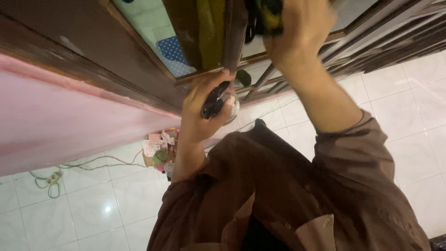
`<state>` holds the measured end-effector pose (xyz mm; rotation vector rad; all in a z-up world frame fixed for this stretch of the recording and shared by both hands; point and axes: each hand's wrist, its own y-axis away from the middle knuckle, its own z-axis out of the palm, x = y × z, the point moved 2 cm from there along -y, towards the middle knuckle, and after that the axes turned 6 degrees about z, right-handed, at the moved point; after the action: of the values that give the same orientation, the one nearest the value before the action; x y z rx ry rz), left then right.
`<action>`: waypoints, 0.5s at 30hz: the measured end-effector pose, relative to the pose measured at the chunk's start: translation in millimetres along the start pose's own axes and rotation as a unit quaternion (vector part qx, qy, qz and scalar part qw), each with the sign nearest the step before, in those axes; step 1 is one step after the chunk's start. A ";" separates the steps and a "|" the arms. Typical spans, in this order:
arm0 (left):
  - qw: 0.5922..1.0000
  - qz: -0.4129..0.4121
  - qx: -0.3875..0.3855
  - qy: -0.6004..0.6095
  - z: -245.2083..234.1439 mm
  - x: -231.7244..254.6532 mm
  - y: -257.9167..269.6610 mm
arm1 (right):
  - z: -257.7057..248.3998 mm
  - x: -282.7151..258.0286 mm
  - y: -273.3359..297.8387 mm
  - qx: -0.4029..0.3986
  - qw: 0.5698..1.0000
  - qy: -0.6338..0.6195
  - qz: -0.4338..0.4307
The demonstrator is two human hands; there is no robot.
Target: The person wipes the glass panes and wooden frame of a door using a cloth after applying a spray from a bottle.
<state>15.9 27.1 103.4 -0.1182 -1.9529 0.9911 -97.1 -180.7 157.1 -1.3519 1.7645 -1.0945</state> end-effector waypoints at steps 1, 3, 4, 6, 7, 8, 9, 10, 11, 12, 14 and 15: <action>1.000 0.006 0.003 -0.017 -0.9 -0.8 1.9 | 6.4 -2.5 15.9 -0.009 0.999 -0.035 0.020; 0.999 0.013 0.005 -0.033 -2.7 -2.6 3.5 | 22.4 -6.5 45.7 -0.045 0.999 -0.029 -0.002; 1.000 0.010 0.004 -0.029 -4.6 -3.6 4.1 | 29.2 -10.7 59.6 -0.064 0.998 -0.008 -0.008; 1.000 0.009 0.004 -0.026 -6.1 -6.0 3.9 | 33.5 -12.4 75.4 -0.083 0.996 0.013 -0.018; 1.000 0.006 0.007 -0.017 -5.7 -7.6 2.7 | 33.5 -11.7 77.3 -0.098 0.995 0.008 -0.027; 1.000 0.004 0.008 -0.007 -5.2 -7.9 2.1 | 32.0 -11.7 76.9 -0.114 0.993 0.005 -0.033; 1.000 0.005 0.006 -0.007 -3.2 -6.3 2.6 | 29.0 -9.4 72.3 -0.112 0.993 0.006 -0.033; 1.000 0.014 0.009 -0.008 -0.7 -5.2 2.1 | 25.5 -5.5 63.4 -0.094 0.994 0.011 -0.053; 1.000 0.022 0.011 -0.009 0.2 -5.1 0.9 | 22.1 -3.3 52.8 -0.077 0.994 0.017 -0.073; 1.000 0.024 0.013 -0.008 1.1 -5.8 -0.9 | 17.3 0.4 40.3 -0.059 0.995 0.031 -0.072; 1.000 0.029 -0.001 0.000 3.4 -7.4 -3.8 | 3.6 8.9 14.4 -0.023 0.996 0.053 -0.068; 1.000 0.028 -0.001 0.000 5.8 -7.6 -4.3 | -3.2 12.9 2.6 -0.006 0.996 0.055 -0.069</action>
<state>17.2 17.5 99.6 -0.1748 -1.9598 1.0241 -104.2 -192.1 156.1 -1.4648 1.7789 -1.2560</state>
